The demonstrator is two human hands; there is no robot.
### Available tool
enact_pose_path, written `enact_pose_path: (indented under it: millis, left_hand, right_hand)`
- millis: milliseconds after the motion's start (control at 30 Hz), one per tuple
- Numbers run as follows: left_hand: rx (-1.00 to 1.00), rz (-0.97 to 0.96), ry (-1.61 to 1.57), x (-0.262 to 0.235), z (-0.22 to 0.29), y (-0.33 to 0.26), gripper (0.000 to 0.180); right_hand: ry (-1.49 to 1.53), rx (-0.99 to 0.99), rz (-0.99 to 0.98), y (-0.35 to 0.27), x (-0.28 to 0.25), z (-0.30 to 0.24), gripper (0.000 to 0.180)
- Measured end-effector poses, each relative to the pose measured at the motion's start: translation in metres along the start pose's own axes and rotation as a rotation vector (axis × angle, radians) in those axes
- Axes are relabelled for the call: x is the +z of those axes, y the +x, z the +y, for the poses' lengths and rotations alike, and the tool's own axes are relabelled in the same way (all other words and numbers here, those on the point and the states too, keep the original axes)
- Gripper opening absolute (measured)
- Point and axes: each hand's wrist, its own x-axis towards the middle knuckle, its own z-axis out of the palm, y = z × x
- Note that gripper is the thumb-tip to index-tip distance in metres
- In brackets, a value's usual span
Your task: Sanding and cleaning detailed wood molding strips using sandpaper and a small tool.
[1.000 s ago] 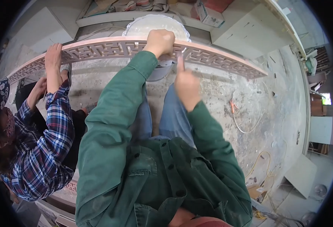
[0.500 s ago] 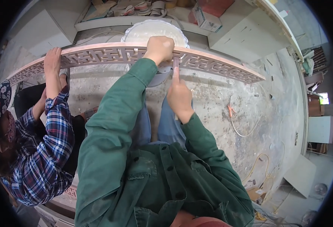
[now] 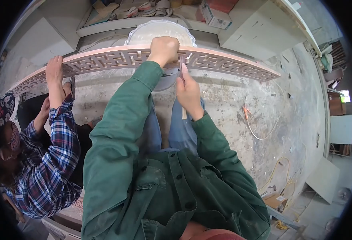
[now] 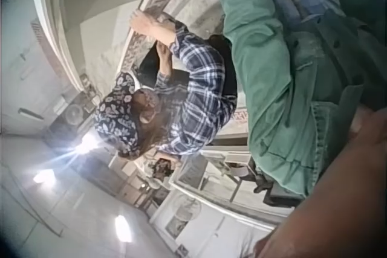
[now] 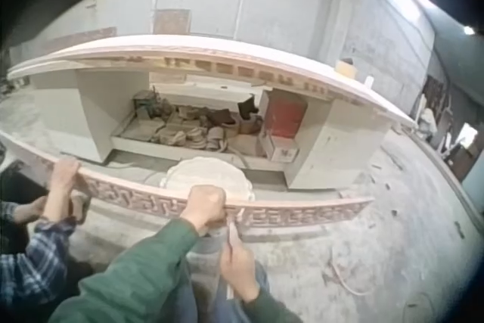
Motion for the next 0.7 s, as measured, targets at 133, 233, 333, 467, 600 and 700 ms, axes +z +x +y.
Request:
enact_pose_path:
  millis: [133, 233, 333, 467, 600, 700]
  left_hand:
    - [0.041, 0.019, -0.002, 0.004, -0.003, 0.002, 0.026]
    - [0.019, 0.056, 0.033, 0.005, -0.002, 0.004, 0.019]
    - [0.013, 0.042, 0.024, 0.011, 0.0, -0.001, 0.02]
    - [0.013, 0.01, 0.016, 0.007, -0.005, 0.001, 0.028]
    - [0.007, 0.02, 0.027, 0.011, -0.006, 0.003, 0.028]
    - [0.005, 0.042, 0.026, 0.007, -0.001, 0.002, 0.024]
  right_hand:
    - [0.263, -0.043, 0.046, 0.001, 0.004, 0.025, 0.048]
    - [0.096, -0.209, 0.096, 0.006, 0.004, 0.021, 0.052]
    - [-0.339, -0.112, 0.025, 0.016, 0.005, 0.013, 0.058]
    - [-0.411, -0.155, 0.055, 0.005, 0.003, 0.005, 0.061]
    - [-0.264, -0.229, 0.063, -0.012, 0.003, 0.012, 0.062]
    - [-0.418, -0.105, 0.008, 0.007, 0.002, 0.002, 0.06]
